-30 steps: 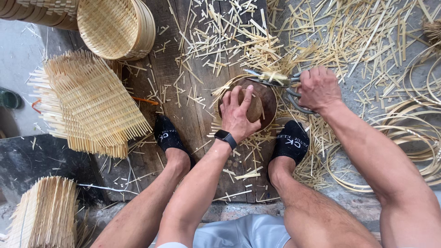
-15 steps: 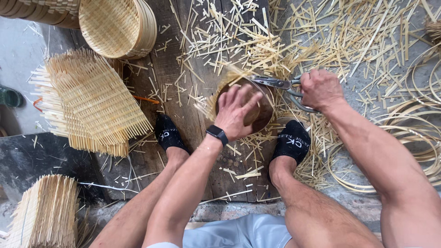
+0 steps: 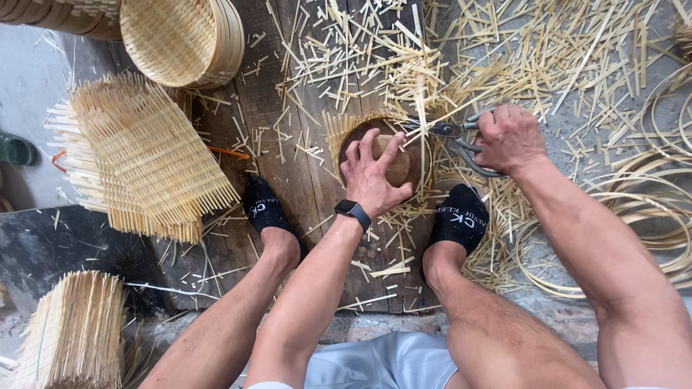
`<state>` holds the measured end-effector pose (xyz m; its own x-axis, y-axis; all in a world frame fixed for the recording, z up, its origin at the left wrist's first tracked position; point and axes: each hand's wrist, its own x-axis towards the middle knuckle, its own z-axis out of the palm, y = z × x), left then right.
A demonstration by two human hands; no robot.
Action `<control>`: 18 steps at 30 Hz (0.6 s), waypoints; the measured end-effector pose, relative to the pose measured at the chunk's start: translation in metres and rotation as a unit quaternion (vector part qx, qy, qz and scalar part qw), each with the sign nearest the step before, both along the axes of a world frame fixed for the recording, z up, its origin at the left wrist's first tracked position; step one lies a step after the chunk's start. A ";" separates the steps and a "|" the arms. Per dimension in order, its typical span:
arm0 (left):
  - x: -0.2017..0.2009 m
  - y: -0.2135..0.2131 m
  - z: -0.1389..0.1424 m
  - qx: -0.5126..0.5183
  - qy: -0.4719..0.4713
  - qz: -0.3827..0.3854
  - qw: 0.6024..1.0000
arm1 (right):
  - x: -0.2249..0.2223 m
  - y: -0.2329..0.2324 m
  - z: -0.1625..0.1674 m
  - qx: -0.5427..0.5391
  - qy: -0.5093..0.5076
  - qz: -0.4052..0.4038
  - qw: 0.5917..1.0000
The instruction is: The person sits on the floor and weaves thin bamboo strips over a round wooden mold to form a shallow basket, pressing the woven piece down onto the mold and tucking the strips. They use scissors to trim off the excess strip ends around the rim, then lift the finished woven basket off the mold and set it aside with other completed baskets.
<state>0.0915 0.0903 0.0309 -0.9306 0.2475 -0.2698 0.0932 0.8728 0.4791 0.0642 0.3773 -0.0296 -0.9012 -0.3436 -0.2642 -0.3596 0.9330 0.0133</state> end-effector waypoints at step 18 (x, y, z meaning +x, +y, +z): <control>0.004 0.013 0.003 -0.001 -0.017 0.024 1.000 | 0.002 -0.007 -0.014 0.011 0.064 -0.009 0.998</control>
<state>0.0954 0.1028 0.0335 -0.9317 0.2030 -0.3013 0.0356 0.8764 0.4802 0.0660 0.3699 -0.0438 -0.9339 -0.3230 -0.1532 -0.3374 0.9381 0.0790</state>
